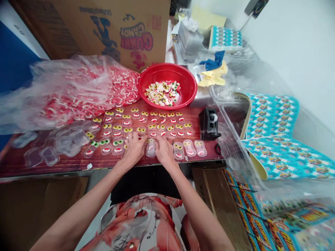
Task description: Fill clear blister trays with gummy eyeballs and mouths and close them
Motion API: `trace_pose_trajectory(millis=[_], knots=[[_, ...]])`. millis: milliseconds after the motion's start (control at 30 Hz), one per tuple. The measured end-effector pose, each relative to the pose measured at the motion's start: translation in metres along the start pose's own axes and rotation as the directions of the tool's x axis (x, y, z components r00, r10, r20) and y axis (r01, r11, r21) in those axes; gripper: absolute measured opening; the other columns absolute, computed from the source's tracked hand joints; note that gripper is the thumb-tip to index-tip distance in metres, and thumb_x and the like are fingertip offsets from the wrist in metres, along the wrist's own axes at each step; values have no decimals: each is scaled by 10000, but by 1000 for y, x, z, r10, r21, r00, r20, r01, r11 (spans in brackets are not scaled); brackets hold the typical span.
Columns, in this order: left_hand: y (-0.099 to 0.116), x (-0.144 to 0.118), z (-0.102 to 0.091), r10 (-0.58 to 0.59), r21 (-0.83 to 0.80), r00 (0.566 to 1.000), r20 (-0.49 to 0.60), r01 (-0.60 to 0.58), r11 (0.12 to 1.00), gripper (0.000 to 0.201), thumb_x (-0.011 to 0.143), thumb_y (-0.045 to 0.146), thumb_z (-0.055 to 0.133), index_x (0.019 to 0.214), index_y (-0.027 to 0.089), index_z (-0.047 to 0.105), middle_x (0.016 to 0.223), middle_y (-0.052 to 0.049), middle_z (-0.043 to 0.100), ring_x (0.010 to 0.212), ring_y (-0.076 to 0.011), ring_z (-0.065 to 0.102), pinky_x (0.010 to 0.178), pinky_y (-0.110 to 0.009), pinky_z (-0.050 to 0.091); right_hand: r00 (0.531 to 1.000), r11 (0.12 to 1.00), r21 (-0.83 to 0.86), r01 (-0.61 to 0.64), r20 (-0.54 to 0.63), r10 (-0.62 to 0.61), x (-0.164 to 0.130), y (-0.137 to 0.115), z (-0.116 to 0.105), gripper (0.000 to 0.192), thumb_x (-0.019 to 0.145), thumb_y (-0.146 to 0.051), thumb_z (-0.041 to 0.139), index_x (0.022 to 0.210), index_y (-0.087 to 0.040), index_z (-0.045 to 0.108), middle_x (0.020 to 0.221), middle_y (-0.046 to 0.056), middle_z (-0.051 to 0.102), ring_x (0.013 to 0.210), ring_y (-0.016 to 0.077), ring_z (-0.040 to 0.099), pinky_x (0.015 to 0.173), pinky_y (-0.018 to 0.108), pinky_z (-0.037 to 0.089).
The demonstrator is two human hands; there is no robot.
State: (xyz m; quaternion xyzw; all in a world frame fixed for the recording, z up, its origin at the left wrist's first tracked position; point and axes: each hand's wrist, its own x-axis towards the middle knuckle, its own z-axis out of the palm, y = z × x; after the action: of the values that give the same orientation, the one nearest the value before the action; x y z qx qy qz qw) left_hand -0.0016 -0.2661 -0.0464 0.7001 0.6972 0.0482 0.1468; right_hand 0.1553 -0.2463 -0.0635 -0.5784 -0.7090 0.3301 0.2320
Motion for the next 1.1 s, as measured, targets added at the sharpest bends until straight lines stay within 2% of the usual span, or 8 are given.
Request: trace_pose_trajectory(millis=[200,367,500,633,833,1000,1100], knots=[[2,-8,11,-2,-161,1000,-15,-1,987,384,992,293,374,1197,260,697,1211,-136,511,1081,-315,440,867,-434,381,999,980,-198,23,39,-16,-5,-13,-3,394,905,-100,428,1211,-182,661,1122,117,625,975,220,601,854,311,472],[2,-13,14,-24,-232,999,-31,16,972,326,953,320,493,1185,238,707,1202,-127,513,1098,-312,429,890,-433,383,997,949,-314,22,80,4,-9,-18,-3,466,912,-82,397,1281,-220,645,1099,106,558,864,188,599,796,287,482],[1,-9,19,-25,-254,999,-41,13,967,294,924,289,541,1147,231,724,1180,-116,532,1093,-299,434,911,-427,382,990,933,-356,56,140,-6,-5,-15,0,465,903,-72,411,1278,-216,644,1096,102,537,867,173,593,800,275,480],[1,-7,21,-46,-282,998,-49,30,959,366,907,264,572,1260,248,665,1187,-111,540,1111,-291,436,927,-426,381,982,922,-372,106,182,-40,-3,-14,-1,447,913,-76,427,1282,-216,637,1148,111,550,885,170,597,797,267,470],[0,-11,18,16,-231,999,-52,-27,973,336,911,304,592,1233,282,686,1191,-102,540,1087,-294,432,903,-426,381,985,918,-378,118,159,-61,-3,-16,-3,452,913,-57,424,1300,-189,616,1171,121,618,967,208,617,806,278,469],[1,-18,11,95,-112,995,4,-94,989,442,864,338,675,1303,299,636,1253,-121,527,1117,-324,433,871,-448,387,988,919,-369,137,118,-100,-3,-10,1,424,929,-66,406,1265,-175,641,1127,114,668,1040,226,610,859,291,469],[4,-20,8,99,-79,995,29,-96,992,455,859,342,683,1309,295,627,1276,-129,528,1133,-338,433,867,-461,394,990,915,-380,133,96,-104,-6,-11,-1,442,933,-69,399,1302,-174,618,1183,120,653,1039,226,615,847,296,475]])
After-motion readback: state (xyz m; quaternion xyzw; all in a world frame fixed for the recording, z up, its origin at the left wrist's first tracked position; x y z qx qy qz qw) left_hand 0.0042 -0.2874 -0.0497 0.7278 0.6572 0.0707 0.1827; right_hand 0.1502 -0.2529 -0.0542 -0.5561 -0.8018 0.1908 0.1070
